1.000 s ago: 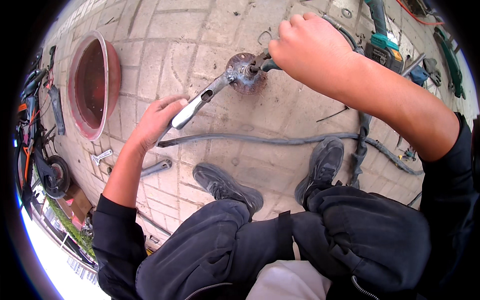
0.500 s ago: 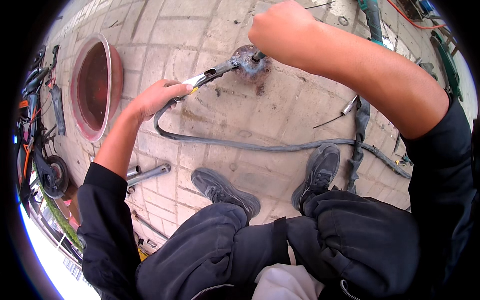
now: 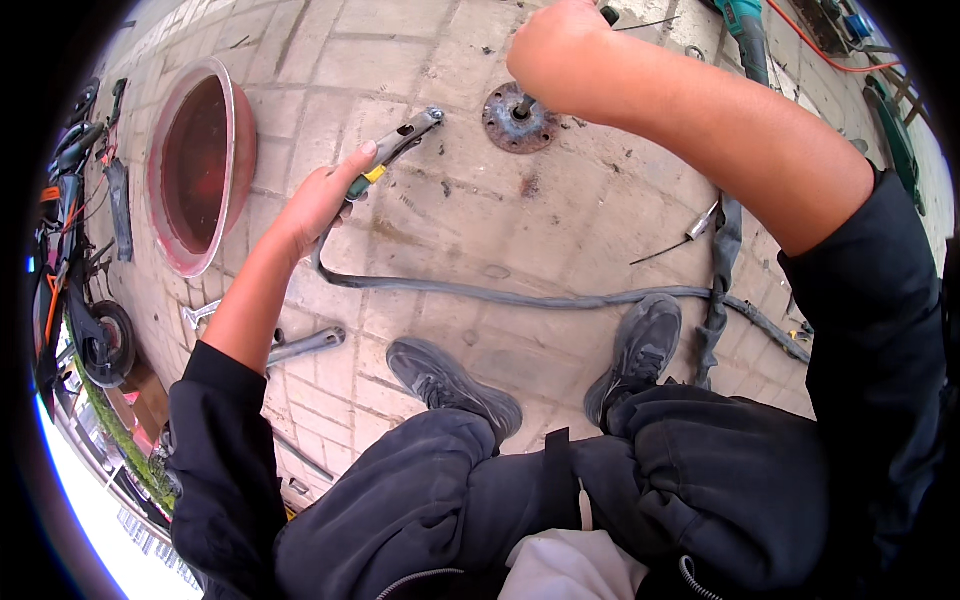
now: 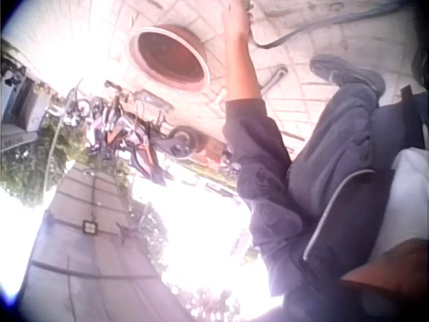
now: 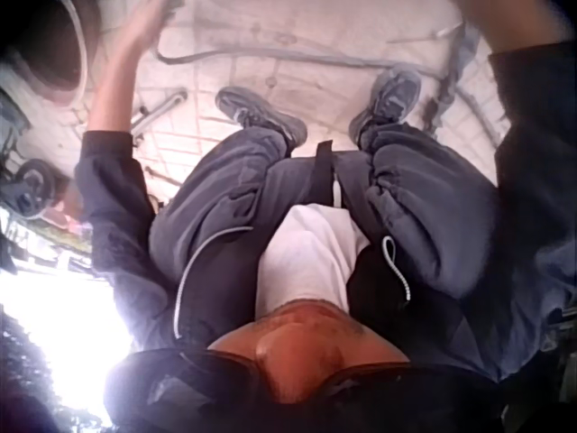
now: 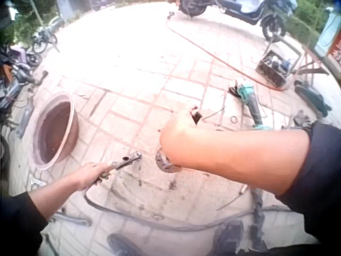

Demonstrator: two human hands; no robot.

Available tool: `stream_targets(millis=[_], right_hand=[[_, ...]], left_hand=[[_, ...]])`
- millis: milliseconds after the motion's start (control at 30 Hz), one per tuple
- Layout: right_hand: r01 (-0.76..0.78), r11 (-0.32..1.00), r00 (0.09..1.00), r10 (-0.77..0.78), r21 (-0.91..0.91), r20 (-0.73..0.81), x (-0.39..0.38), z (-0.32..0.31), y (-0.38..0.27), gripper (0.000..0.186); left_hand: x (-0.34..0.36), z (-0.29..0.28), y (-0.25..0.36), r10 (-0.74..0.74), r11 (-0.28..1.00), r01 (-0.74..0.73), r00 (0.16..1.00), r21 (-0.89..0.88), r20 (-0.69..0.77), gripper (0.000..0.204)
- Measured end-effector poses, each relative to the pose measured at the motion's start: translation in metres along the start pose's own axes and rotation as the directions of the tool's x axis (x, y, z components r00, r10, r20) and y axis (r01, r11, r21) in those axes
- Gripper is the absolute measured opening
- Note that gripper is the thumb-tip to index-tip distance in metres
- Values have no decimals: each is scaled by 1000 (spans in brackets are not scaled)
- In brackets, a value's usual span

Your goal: The person sits on a tiled floor and uses pliers to hold a circular metal part while welding it with a handheld welding tool. They then use a wire brush to clean the welded area and continue welding.

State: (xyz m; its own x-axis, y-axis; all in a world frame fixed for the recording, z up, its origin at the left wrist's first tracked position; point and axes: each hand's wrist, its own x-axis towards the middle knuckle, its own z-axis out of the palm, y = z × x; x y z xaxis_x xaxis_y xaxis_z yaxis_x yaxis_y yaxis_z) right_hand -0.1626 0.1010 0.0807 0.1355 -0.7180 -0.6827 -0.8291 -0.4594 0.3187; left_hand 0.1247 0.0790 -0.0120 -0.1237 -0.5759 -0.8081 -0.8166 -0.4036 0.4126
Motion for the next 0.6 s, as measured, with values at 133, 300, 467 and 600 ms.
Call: stream_targets(millis=[133,300,467,600], right_hand=[[-47,993,991,60,111,-119,7,25,29,33],[-108,955,983,145,276,-115,-20,26,66,25],[-135,321,933,359,937,11,-1,161,107,56],[-9,180,632,763,984,-134,7,247,112,65]], left_hand=[[-6,1,-4,11,989,5,994,-149,108,64],[-9,6,3,17,977,44,960,-209,281,60],[-17,14,3,77,976,-113,979,187,189,77],[-21,34,12,224,919,-221,974,326,31,91]])
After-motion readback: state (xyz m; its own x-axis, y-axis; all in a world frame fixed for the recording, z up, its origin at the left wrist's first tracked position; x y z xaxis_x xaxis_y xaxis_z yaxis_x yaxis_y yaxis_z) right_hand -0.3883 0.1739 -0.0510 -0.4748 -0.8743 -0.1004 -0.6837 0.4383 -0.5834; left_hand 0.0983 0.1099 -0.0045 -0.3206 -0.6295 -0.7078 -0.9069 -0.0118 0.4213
